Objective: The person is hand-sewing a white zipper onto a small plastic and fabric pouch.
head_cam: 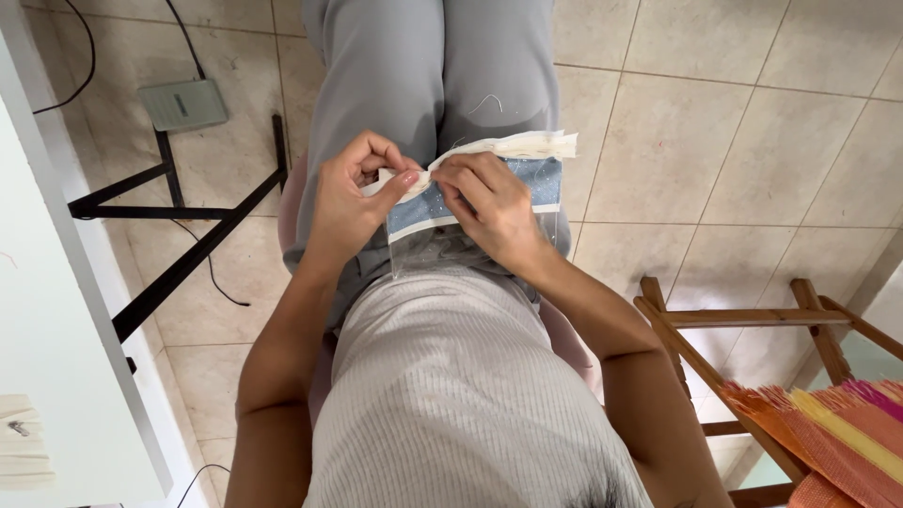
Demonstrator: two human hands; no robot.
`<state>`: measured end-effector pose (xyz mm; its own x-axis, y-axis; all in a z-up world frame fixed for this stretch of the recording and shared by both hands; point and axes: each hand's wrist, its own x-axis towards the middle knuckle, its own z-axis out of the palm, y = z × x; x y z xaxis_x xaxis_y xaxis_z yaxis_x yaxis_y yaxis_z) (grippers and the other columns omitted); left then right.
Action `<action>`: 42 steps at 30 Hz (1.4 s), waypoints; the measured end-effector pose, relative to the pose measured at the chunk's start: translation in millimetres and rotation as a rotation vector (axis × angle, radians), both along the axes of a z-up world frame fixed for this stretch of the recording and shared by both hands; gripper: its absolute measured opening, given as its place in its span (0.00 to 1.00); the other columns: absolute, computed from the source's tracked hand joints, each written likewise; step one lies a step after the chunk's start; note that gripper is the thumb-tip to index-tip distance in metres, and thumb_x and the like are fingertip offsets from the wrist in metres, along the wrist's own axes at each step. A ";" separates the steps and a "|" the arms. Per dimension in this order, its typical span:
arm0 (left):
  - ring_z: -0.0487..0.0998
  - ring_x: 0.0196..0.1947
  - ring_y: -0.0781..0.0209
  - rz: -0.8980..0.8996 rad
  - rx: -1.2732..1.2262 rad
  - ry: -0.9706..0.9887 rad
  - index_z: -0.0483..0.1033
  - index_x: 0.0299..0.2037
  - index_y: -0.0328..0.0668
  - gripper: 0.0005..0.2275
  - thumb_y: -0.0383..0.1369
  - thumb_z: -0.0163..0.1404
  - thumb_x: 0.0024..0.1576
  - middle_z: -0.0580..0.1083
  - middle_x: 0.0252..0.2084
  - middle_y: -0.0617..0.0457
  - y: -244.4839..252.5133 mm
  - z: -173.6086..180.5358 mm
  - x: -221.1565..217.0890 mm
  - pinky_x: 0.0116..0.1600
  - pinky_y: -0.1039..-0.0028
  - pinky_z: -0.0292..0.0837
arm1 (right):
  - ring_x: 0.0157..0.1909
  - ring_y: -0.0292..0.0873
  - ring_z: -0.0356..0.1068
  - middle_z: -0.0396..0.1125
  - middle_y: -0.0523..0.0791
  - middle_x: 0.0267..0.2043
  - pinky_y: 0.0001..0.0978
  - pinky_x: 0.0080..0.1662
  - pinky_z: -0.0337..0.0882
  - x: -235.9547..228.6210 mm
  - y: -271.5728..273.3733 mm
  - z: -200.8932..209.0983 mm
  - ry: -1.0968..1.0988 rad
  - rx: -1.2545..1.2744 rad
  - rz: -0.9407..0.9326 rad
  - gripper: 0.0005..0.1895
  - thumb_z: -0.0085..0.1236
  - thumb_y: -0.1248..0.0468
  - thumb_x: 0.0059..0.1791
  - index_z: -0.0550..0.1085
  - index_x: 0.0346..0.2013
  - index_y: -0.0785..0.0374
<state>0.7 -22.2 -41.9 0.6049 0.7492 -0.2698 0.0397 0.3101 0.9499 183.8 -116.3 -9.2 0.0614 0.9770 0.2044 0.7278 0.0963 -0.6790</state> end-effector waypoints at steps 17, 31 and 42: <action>0.81 0.42 0.71 -0.005 0.000 0.039 0.71 0.43 0.34 0.06 0.22 0.57 0.62 0.81 0.40 0.51 5.1 8.9 0.4 0.52 0.79 0.76 | 0.48 0.46 0.71 0.72 0.47 0.47 0.37 0.48 0.72 -1.4 -1.2 3.2 0.002 0.072 -0.041 0.13 0.69 0.73 0.47 0.78 0.46 0.64; 0.78 0.31 0.65 -0.033 0.224 0.420 0.79 0.42 0.32 0.09 0.28 0.64 0.56 0.80 0.36 0.48 10.0 34.8 -38.8 0.38 0.75 0.72 | 0.46 0.43 0.69 0.72 0.44 0.39 0.40 0.60 0.56 5.9 39.2 6.7 0.052 -0.244 0.179 0.11 0.68 0.59 0.50 0.80 0.41 0.63; 0.80 0.41 0.71 0.091 0.064 0.091 0.73 0.37 0.29 0.06 0.23 0.58 0.60 0.82 0.44 0.46 3.9 5.7 -28.2 0.47 0.80 0.78 | 0.37 0.41 0.67 0.71 0.43 0.33 0.36 0.55 0.58 -0.8 42.9 8.0 0.102 -0.256 0.140 0.09 0.70 0.60 0.48 0.81 0.36 0.62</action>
